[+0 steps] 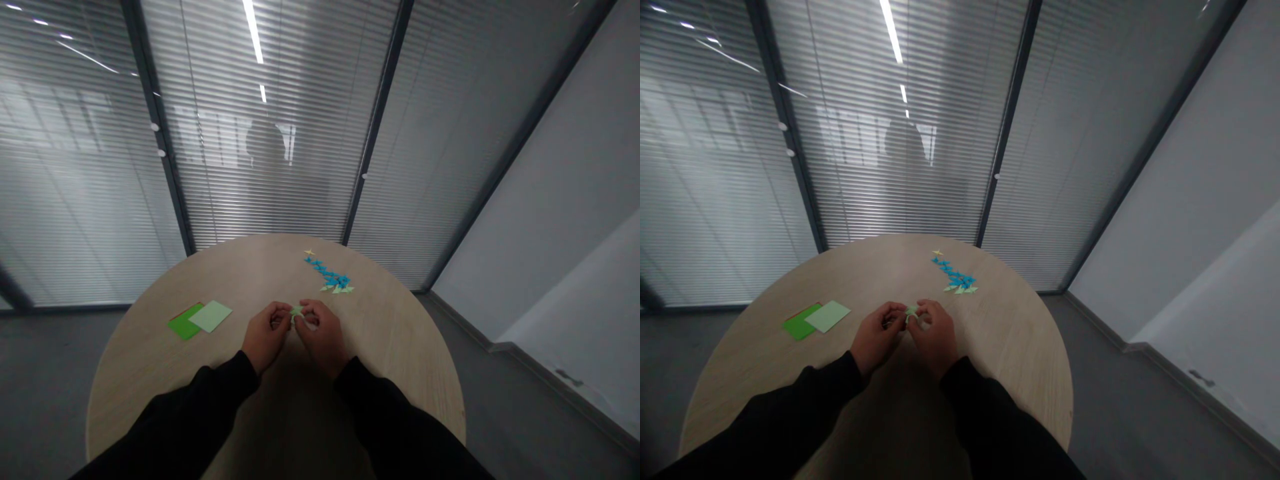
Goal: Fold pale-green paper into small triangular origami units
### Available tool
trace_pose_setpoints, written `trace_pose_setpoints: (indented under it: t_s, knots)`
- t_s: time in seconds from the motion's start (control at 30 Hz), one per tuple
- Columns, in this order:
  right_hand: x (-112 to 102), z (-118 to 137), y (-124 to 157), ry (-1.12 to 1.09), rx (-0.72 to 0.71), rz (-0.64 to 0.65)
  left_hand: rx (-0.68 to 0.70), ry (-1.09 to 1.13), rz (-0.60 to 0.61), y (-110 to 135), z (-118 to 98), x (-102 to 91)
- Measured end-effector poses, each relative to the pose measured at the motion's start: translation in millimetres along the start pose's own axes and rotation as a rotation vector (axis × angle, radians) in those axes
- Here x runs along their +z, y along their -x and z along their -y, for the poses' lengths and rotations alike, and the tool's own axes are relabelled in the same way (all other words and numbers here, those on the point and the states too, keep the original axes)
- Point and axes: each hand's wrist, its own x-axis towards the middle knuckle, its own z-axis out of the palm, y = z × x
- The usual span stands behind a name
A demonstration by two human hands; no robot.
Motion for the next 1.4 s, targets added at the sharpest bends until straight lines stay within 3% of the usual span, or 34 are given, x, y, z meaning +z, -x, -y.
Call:
trace_pose_setpoints:
  t_s: [0.27, 0.5, 0.67, 0.93, 1.17, 1.4]
  knots:
    - [2.5, 1.4, 0.8, -0.075, -0.030, 0.024, -0.147, 0.332, 0.103, -3.7, 5.6, 1.0]
    - [4.8, 1.0, 1.6, -0.009, -0.015, -0.025, -0.072, 0.209, 0.040, -5.6, 10.9, 0.0]
    - [4.2, 3.9, 2.3, -0.050, -0.021, 0.013, -0.147, 0.286, 0.101, -4.3, 7.0, 0.9]
    - [-3.0, 11.5, 0.6, -0.010, -0.018, 0.041, -0.184, 0.356, 0.058, -5.5, 7.1, -1.2]
    - [-4.3, 0.3, -1.7, -0.115, 0.212, 0.082, -0.186, 0.368, 0.150, -6.3, 9.6, -0.9]
    - [-4.7, -8.3, -2.0, -0.184, 0.280, 0.086, -0.148, 0.359, 0.271, -7.6, 16.5, -3.2]
